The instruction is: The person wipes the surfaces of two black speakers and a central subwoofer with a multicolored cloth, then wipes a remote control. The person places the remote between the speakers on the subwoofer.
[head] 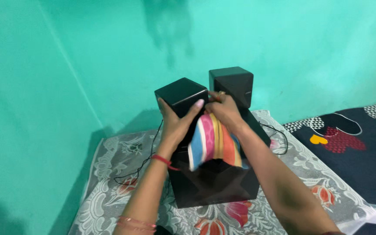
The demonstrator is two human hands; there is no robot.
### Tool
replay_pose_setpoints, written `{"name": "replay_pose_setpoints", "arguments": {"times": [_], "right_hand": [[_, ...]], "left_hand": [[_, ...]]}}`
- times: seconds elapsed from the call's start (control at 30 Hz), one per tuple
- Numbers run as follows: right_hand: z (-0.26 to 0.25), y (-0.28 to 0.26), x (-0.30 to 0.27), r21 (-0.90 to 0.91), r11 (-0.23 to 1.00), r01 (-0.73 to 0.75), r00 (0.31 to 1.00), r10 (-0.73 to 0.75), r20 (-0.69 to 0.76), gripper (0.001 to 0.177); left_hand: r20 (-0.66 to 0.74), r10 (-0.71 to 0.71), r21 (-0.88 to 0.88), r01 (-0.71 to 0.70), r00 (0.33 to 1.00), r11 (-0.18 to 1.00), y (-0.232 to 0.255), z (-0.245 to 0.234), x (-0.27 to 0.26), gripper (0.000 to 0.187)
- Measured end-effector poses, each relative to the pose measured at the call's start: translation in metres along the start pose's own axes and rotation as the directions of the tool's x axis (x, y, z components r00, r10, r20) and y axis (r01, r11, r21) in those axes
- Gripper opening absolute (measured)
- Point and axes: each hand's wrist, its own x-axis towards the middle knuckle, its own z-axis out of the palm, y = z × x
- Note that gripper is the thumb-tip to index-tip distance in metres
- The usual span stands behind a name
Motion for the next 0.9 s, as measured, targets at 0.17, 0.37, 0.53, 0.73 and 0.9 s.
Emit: {"name": "replay_pose_setpoints", "arguments": {"times": [0.17,0.37,0.53,0.73,0.9], "right_hand": [[0.015,0.002,-0.032,-0.476,0.828,0.297,0.923,-0.376,-0.078,0.072],[0.009,-0.015,-0.044,-0.484,0.875,0.032,0.980,-0.122,-0.157,0.057],[0.002,-0.005,0.002,-0.319,0.947,0.037,0.999,-0.042,-0.010,0.078],[0.016,0.016,0.019,-0.294,0.951,0.101,0.993,-0.078,0.089,0.102],[0.012,0.016,0.008,-0.371,0.921,0.114,0.991,-0.080,0.106,0.097]], "left_hand": [[0.121,-0.129,-0.265,0.158,0.984,0.951,-0.002,-0.020,0.025,0.138],[0.262,-0.291,-0.237,0.353,0.920,0.905,-0.055,-0.046,0.056,0.119],[0.145,-0.318,-0.215,0.344,0.937,0.914,-0.056,-0.048,0.064,0.126],[-0.014,-0.067,0.000,0.067,0.998,0.998,-0.042,0.008,0.033,0.153],[-0.108,-0.070,0.165,0.088,0.992,0.982,-0.024,0.017,0.040,0.152]]}}
